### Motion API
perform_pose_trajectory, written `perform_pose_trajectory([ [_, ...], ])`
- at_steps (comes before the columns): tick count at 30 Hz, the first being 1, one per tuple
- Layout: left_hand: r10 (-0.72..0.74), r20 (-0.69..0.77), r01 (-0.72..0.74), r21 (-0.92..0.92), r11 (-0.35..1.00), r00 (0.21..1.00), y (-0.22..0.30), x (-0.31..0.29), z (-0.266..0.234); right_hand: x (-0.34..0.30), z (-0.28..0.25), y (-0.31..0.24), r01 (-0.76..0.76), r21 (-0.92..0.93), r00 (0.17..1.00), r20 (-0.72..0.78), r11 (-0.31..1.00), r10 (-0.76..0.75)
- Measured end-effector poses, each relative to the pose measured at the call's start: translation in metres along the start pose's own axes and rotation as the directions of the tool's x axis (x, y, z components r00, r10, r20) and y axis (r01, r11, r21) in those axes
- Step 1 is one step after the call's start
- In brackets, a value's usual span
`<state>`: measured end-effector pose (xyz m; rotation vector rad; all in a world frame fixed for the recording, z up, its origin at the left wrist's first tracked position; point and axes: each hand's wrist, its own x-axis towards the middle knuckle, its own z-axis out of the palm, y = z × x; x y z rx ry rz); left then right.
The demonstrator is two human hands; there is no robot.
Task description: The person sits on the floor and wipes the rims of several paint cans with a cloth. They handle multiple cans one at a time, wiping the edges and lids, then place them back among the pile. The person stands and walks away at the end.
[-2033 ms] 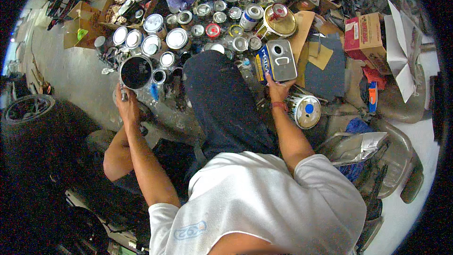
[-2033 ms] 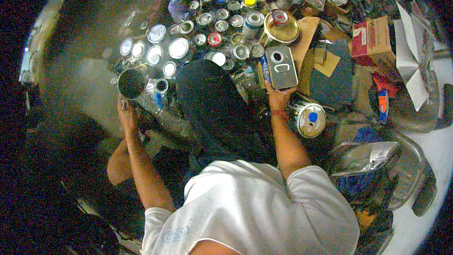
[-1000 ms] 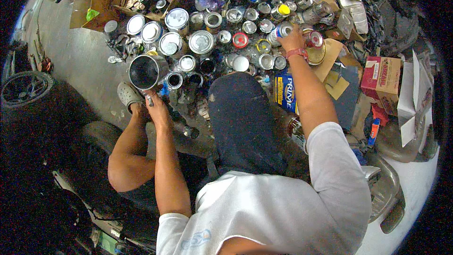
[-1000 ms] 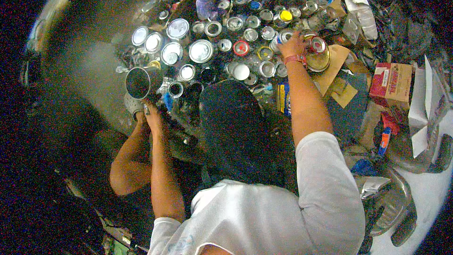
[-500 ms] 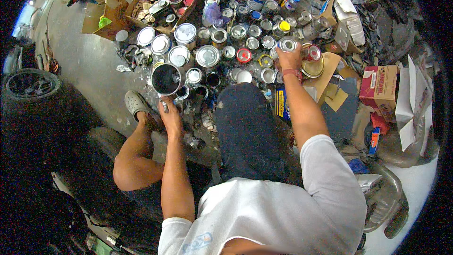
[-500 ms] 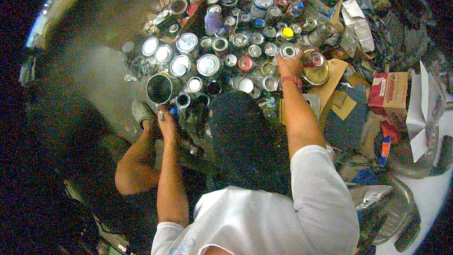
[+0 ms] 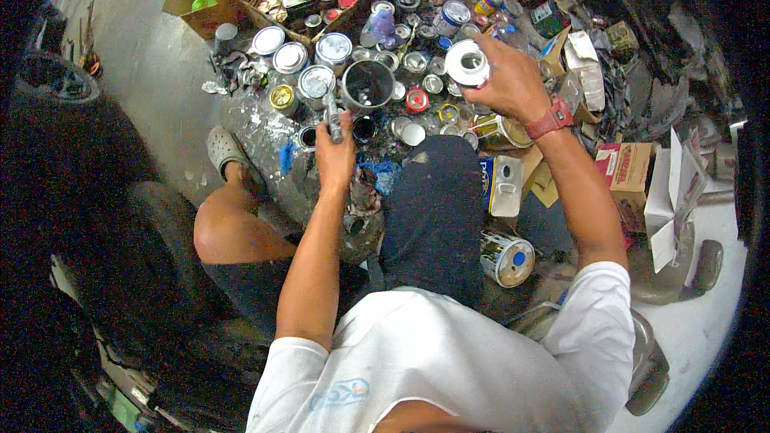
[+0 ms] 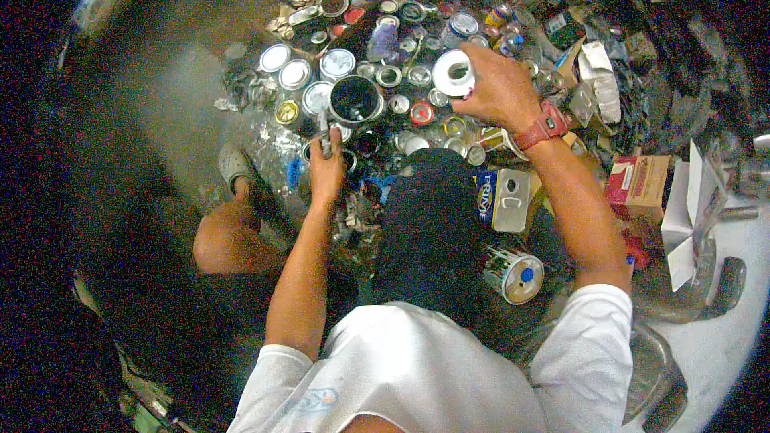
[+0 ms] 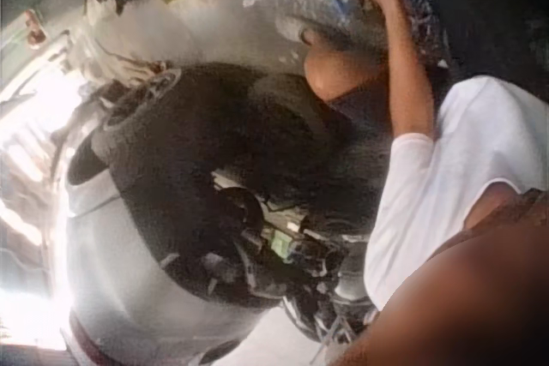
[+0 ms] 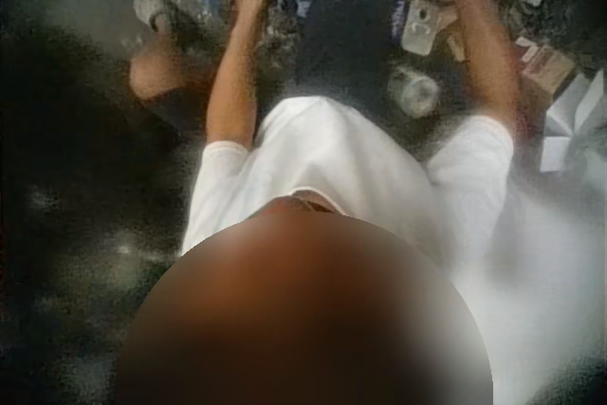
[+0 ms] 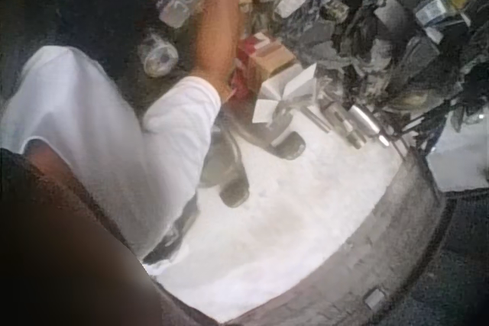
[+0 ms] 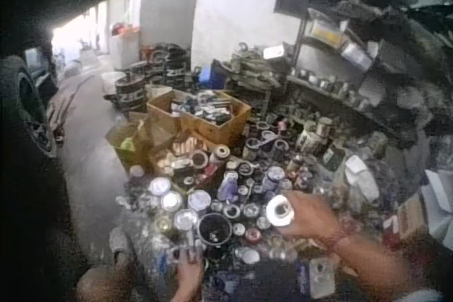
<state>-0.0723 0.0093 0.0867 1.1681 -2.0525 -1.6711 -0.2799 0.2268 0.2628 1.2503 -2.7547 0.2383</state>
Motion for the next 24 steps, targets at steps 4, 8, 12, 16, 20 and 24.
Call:
perform_pose_trajectory([
  [4,0.009,-0.050,-0.008,0.036,0.999,0.999,-0.002,0.001,0.005,0.031,-0.025,-0.044,0.251,-0.100,0.952,0.204,0.963,-0.227],
  [8,0.014,-0.068,-0.008,0.083,0.997,0.998,-0.006,0.001,0.004,0.054,-0.032,-0.081,0.350,-0.184,0.877,0.410,0.919,-0.252],
  [12,0.028,-0.068,-0.020,0.116,0.993,0.997,-0.008,0.001,0.002,0.073,-0.025,-0.105,0.385,-0.218,0.815,0.536,0.897,-0.220],
  [16,0.029,-0.081,-0.020,0.108,0.994,0.996,-0.007,0.003,-0.001,0.089,-0.014,-0.117,0.454,-0.238,0.762,0.603,0.858,-0.236],
  [20,0.027,-0.106,-0.014,0.120,0.993,0.994,-0.006,0.004,-0.003,0.101,-0.006,-0.123,0.505,-0.265,0.710,0.668,0.822,-0.221],
  [24,0.039,-0.120,-0.026,0.113,0.993,0.992,-0.006,0.003,-0.002,0.110,0.000,-0.129,0.550,-0.315,0.660,0.732,0.773,-0.171],
])
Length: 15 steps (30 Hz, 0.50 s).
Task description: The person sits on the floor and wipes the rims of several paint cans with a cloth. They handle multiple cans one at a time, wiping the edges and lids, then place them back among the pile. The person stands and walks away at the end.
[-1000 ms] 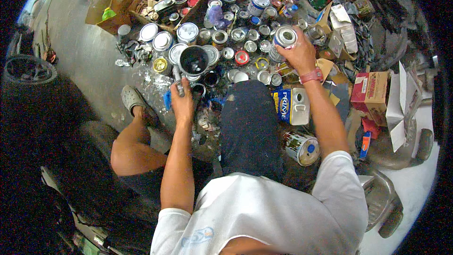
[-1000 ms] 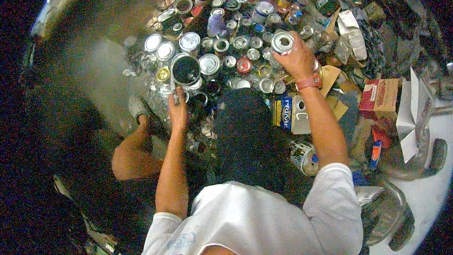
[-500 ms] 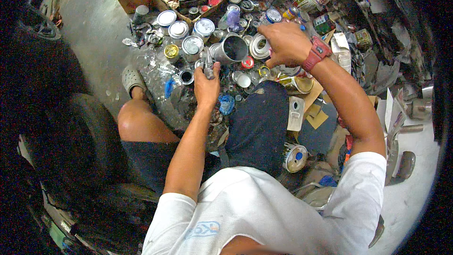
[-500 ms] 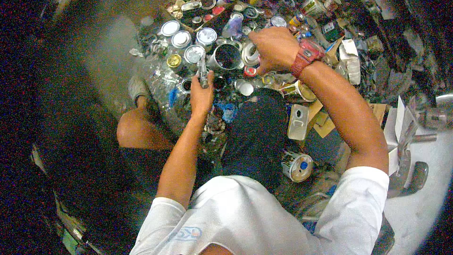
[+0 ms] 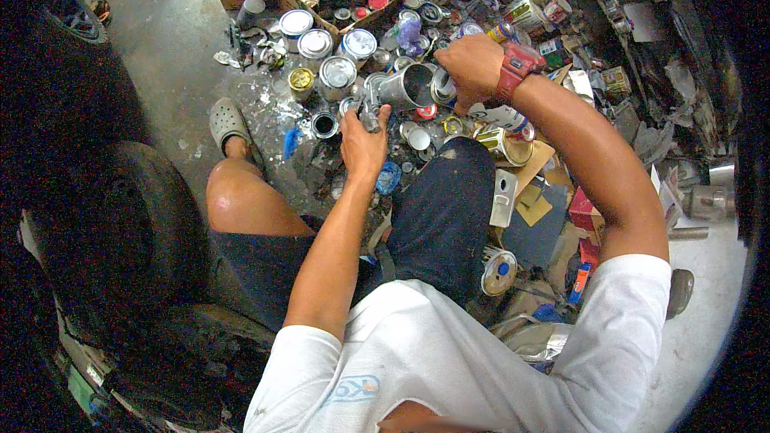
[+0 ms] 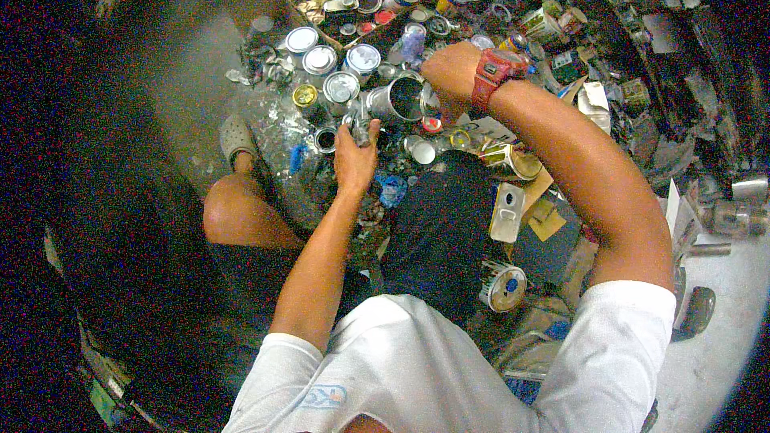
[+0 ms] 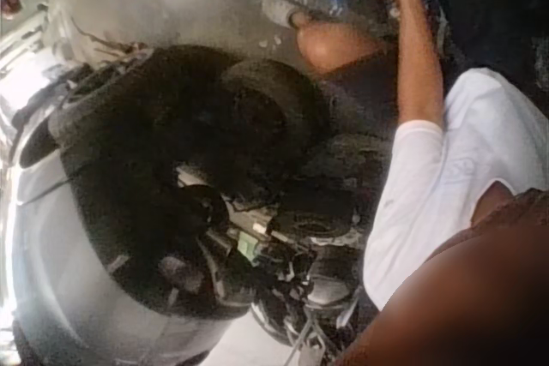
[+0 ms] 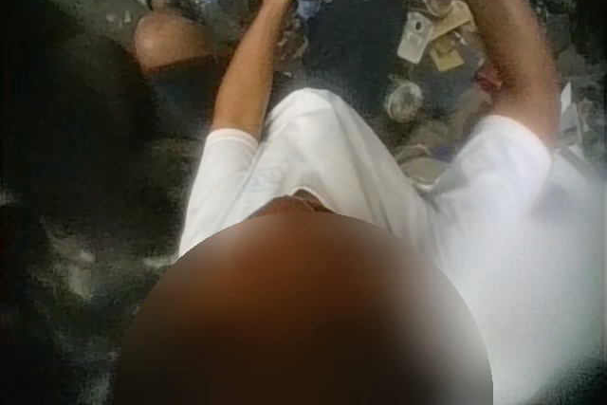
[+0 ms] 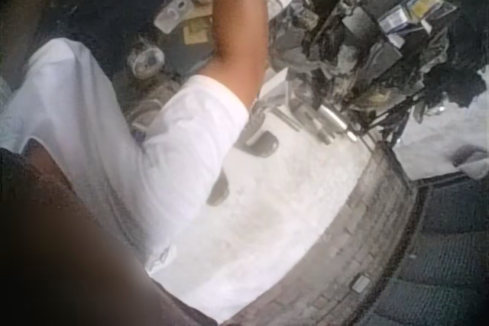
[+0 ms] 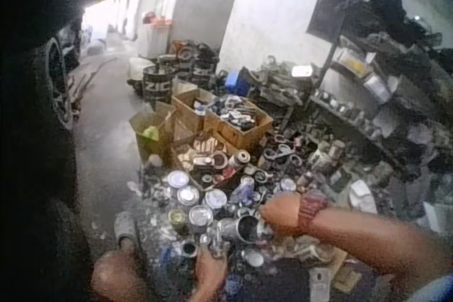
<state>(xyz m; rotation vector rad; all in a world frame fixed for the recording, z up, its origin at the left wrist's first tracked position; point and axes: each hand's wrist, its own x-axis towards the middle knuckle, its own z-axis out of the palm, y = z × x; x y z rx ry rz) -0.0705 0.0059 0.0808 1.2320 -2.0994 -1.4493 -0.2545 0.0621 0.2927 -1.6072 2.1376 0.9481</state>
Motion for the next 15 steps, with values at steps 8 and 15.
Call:
perform_pose_trajectory([
  [8,0.002,0.023,-0.002,0.030,1.000,1.000,0.000,-0.001,0.004,0.004,-0.004,-0.002,0.006,-0.035,0.996,0.090,0.999,-0.003],
  [15,0.021,0.024,-0.023,0.048,0.999,0.999,-0.003,-0.003,0.012,0.000,0.011,0.002,-0.031,0.003,0.994,0.101,1.000,0.030],
])
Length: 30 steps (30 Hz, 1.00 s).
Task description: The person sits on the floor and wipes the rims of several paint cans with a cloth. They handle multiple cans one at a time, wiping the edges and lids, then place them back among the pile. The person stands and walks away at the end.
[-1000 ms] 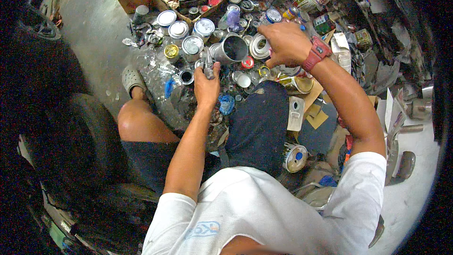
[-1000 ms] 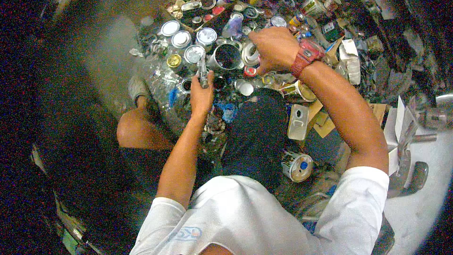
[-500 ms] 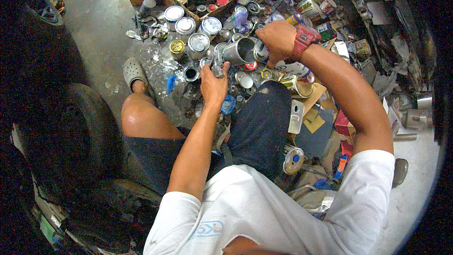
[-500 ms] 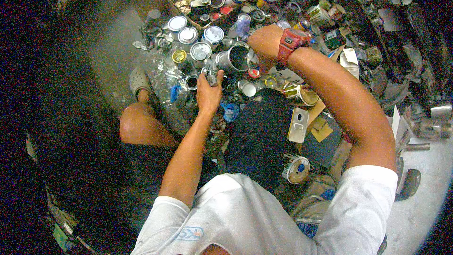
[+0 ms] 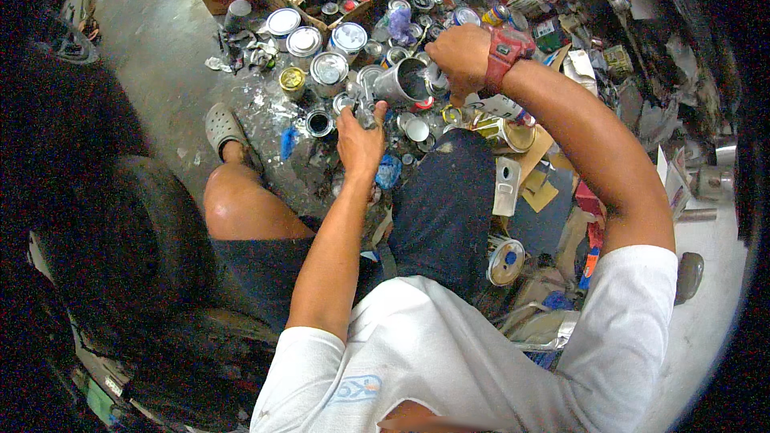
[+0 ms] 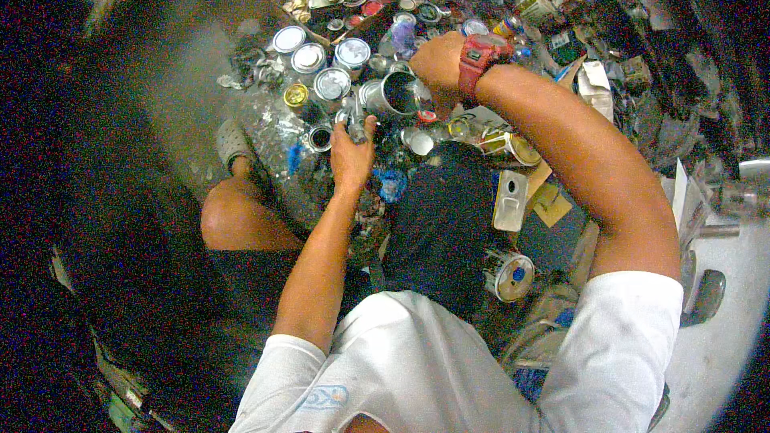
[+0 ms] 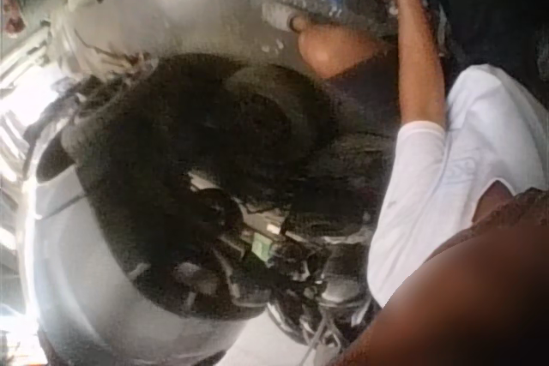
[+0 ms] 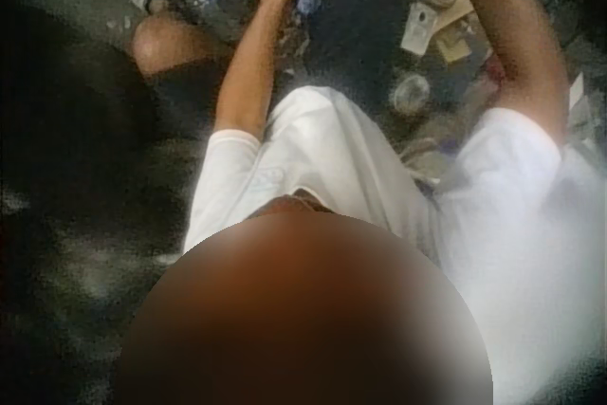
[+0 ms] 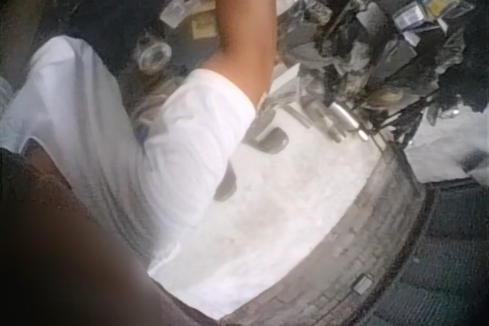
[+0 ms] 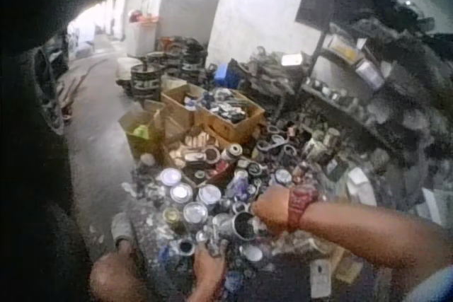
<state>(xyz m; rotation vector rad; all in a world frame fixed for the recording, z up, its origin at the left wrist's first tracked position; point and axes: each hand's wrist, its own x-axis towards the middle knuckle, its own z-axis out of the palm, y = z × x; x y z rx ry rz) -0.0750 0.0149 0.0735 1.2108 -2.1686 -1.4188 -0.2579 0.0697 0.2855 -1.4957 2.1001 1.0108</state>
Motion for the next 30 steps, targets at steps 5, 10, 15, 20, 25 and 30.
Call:
perform_pose_trajectory([
  [5,-0.036,0.080,0.040,-0.052,0.998,0.996,0.000,0.003,0.003,-0.017,0.039,0.031,-0.001,0.289,0.974,-0.216,0.957,0.066],
  [10,-0.008,0.107,0.022,-0.136,0.991,0.994,0.004,0.003,0.000,-0.032,0.120,0.061,0.003,0.782,0.835,-0.344,0.623,0.429],
  [15,-0.129,0.149,0.143,-0.089,0.986,0.980,0.006,0.004,-0.013,-0.034,0.206,0.074,-0.047,0.944,0.659,-0.217,0.327,0.721],
  [20,-0.172,0.161,0.181,-0.039,0.983,0.972,0.001,0.005,-0.026,-0.014,0.275,0.077,-0.280,0.929,0.453,-0.095,0.242,0.887],
  [25,-0.243,0.103,0.241,0.036,0.970,0.965,0.003,0.006,-0.030,0.006,0.329,0.071,-0.333,0.939,0.297,0.021,0.083,0.955],
  [30,-0.294,0.163,0.304,-0.040,0.952,0.942,0.006,0.005,-0.030,0.024,0.362,0.057,-0.361,0.929,0.201,-0.008,0.081,0.980],
])
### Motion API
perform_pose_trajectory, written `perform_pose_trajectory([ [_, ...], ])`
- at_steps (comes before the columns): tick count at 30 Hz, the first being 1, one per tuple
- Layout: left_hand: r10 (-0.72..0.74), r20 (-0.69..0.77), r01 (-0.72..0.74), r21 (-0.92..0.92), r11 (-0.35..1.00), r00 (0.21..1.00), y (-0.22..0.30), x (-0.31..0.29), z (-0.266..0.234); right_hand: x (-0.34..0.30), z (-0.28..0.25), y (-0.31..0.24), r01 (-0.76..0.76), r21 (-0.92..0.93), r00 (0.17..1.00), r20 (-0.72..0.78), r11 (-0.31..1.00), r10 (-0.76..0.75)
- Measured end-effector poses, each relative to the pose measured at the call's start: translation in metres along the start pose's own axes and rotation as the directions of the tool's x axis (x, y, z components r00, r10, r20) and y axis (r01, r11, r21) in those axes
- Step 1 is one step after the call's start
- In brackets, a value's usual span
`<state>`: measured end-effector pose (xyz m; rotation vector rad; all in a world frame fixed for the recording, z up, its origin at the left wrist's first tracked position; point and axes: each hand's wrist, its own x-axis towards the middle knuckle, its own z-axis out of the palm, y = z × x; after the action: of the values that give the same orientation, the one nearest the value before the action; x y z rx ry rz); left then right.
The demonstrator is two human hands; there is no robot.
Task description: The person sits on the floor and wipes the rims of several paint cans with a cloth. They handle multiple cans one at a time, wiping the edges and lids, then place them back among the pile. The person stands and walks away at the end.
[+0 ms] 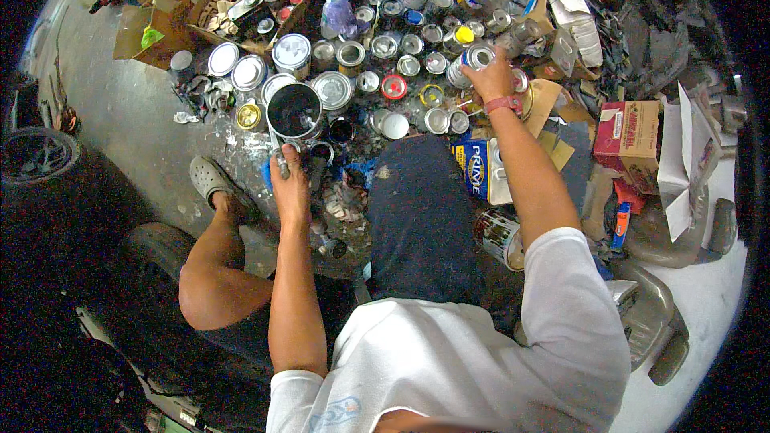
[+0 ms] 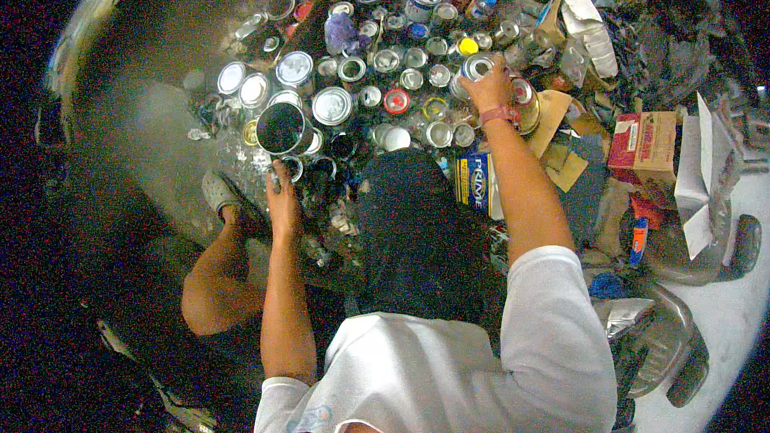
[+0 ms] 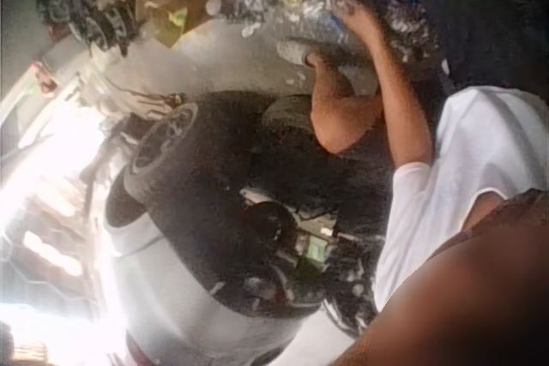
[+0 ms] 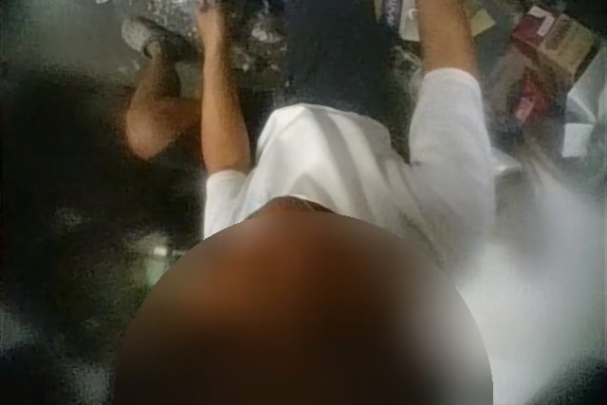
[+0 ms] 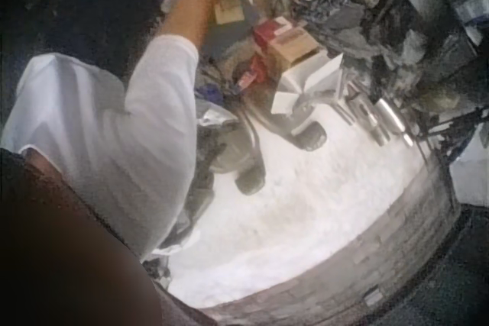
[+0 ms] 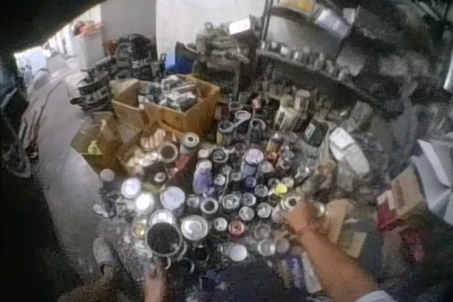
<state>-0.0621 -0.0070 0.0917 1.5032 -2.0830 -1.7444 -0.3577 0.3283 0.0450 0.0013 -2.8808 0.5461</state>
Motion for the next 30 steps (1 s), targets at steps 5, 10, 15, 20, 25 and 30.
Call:
perform_pose_trajectory([
  [5,0.014,-0.013,-0.014,0.002,1.000,1.000,-0.002,0.005,0.003,-0.004,0.019,-0.004,-0.122,-0.100,0.990,0.054,0.987,0.128],
  [10,0.029,-0.048,-0.026,0.057,0.998,0.998,-0.002,0.006,0.000,-0.008,0.036,-0.005,-0.213,-0.073,0.959,0.176,0.974,0.223],
  [15,0.033,0.026,-0.032,-0.026,0.999,0.999,-0.004,0.006,-0.004,-0.014,0.061,0.013,-0.277,-0.026,0.951,0.133,0.960,0.278],
  [20,0.051,-0.018,-0.049,0.081,0.995,0.999,-0.007,0.013,-0.013,-0.028,0.053,0.020,-0.136,-0.144,0.972,0.173,0.980,0.160],
  [25,-0.003,0.024,0.002,0.055,0.999,1.000,-0.007,0.011,-0.030,-0.040,-0.011,-0.005,-0.162,0.099,0.984,0.091,0.982,0.153],
  [30,0.245,0.083,-0.258,0.205,0.944,0.966,-0.020,0.009,-0.053,-0.035,-0.086,-0.066,-0.466,0.852,0.879,0.477,0.238,0.012],
])
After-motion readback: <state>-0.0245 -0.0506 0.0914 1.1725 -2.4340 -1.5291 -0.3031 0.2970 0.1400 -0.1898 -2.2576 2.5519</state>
